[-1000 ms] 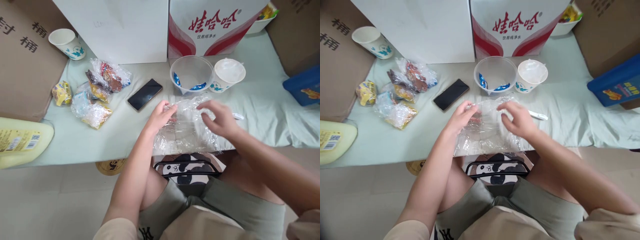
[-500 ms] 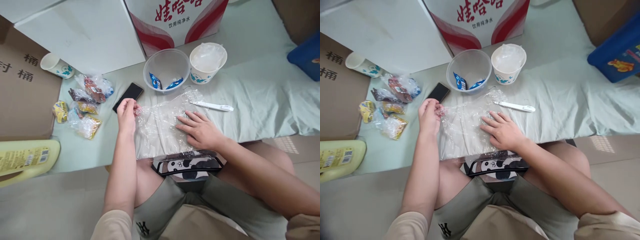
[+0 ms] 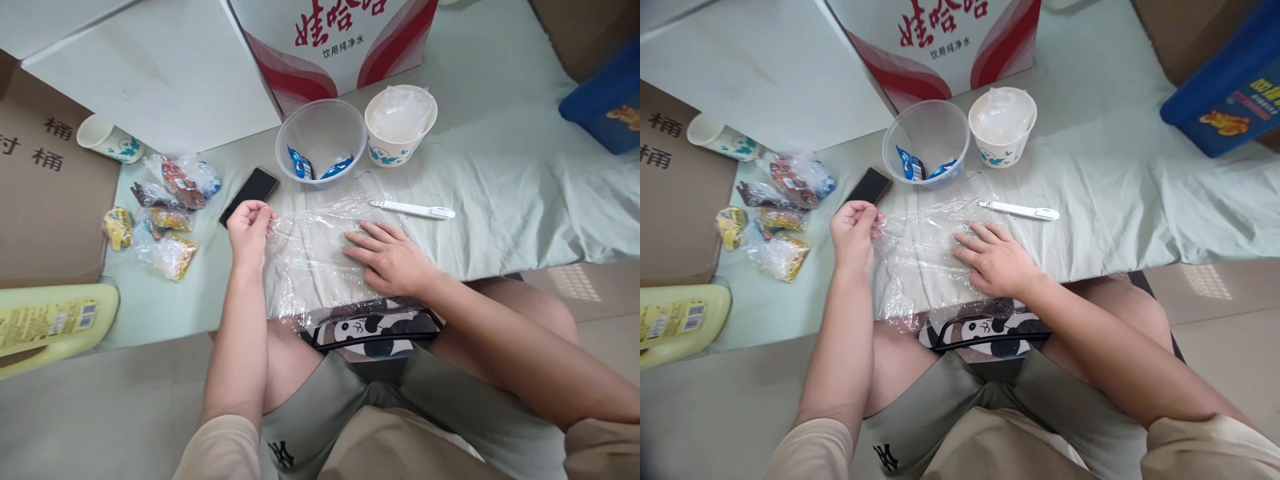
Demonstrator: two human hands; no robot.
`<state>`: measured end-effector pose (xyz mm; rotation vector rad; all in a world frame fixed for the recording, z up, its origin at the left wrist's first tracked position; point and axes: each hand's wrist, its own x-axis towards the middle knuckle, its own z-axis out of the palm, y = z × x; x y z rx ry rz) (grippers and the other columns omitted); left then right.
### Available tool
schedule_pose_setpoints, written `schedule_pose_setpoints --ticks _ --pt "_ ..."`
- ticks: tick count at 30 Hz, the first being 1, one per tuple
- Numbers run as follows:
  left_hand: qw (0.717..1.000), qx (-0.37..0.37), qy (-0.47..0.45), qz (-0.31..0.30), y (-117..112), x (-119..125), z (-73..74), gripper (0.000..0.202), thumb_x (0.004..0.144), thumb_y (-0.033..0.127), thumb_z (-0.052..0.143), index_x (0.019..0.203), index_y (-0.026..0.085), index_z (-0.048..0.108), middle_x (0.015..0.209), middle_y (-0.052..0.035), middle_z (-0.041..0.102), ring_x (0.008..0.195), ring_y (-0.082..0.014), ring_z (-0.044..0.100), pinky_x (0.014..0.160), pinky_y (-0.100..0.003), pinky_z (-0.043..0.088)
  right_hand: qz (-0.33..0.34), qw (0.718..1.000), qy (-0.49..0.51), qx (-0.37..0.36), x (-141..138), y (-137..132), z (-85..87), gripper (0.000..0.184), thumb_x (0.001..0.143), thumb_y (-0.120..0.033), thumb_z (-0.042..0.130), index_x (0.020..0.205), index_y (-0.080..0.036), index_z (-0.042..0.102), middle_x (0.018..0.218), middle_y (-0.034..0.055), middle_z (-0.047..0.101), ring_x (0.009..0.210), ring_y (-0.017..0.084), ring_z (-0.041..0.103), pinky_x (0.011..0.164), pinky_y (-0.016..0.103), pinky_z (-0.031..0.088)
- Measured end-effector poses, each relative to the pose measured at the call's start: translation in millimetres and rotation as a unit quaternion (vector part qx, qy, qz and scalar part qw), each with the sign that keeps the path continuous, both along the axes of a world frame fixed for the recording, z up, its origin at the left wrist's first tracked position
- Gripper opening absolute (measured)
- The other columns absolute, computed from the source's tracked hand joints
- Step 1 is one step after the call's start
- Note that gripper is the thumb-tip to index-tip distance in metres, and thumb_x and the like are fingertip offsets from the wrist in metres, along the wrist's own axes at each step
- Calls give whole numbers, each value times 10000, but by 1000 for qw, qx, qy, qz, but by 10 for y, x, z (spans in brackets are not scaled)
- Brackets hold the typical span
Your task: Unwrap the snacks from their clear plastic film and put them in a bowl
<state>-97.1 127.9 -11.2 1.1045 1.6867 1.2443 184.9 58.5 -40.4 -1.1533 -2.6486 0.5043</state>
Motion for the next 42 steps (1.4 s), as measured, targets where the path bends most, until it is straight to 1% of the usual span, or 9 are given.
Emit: schedule_pose_setpoints --ticks 8,16,21,26,30,33,35,38,42 --pt "962 -166 -34 -212 -164 -87 141 313 633 350 804 863 181 675 781 -64 734 549 -106 573 412 -185 317 0 1000 -5 19 -17 -49 73 503 903 -261 487 1368 -202 672 1519 88 570 1325 373 495 1018 537 395" --pt "980 -79 -110 -144 -184 -195 235 297 639 387 730 799 230 536 679 -18 700 475 -133 633 352 -190 225 26 999 20 35 -36 -206 91 397 946 -251 490 1259 -286 731 1328 38 685 1180 323 527 903 476 347" --pt "951 -167 -120 -229 -185 -300 243 381 702 525 669 918 220 591 592 -29 675 395 -170 610 312 -196 186 44 997 56 42 -43 -189 83 338 986 -277 468 1148 -279 764 1246 24 724 1212 307 548 939 467 336" --pt "966 -133 -27 -220 -180 -158 124 245 750 291 724 962 204 639 937 -67 768 627 -133 706 476 -185 458 50 991 111 47 16 -166 76 387 1021 -375 436 864 -262 772 1150 -2 762 1186 290 599 940 465 320" --pt "951 -168 10 -261 -205 -47 116 197 877 387 652 901 195 687 747 -59 742 453 -106 563 450 -225 428 63 988 137 30 31 -160 47 460 1040 -348 415 730 -256 742 1160 -36 775 1242 275 621 995 472 316" --pt "914 -238 48 -325 -240 12 136 296 908 461 601 843 194 712 583 -38 662 346 -89 384 369 -234 251 45 992 118 30 -1 -157 36 424 1044 -335 445 764 -239 750 1141 -10 783 1213 257 657 1007 449 365" --pt "883 -263 81 -380 -280 80 132 250 874 428 649 804 196 710 605 -33 657 396 -96 421 401 -239 282 36 994 97 28 -29 -156 35 352 1032 -330 473 855 -232 762 1164 20 774 1221 258 657 1015 436 403" --pt "878 -213 152 -400 -371 218 122 187 825 381 702 902 210 709 779 -28 698 594 -129 569 556 -263 430 39 996 76 25 -56 -160 18 276 1001 -293 498 1135 -228 730 1318 58 715 1345 279 579 1100 470 399" --pt "868 -142 269 -392 -484 354 133 262 792 391 730 985 220 681 860 -7 667 687 -136 556 641 -293 424 49 996 67 46 -64 -173 -44 466 980 -269 487 1432 -177 550 1415 95 662 1471 310 454 1185 542 325"
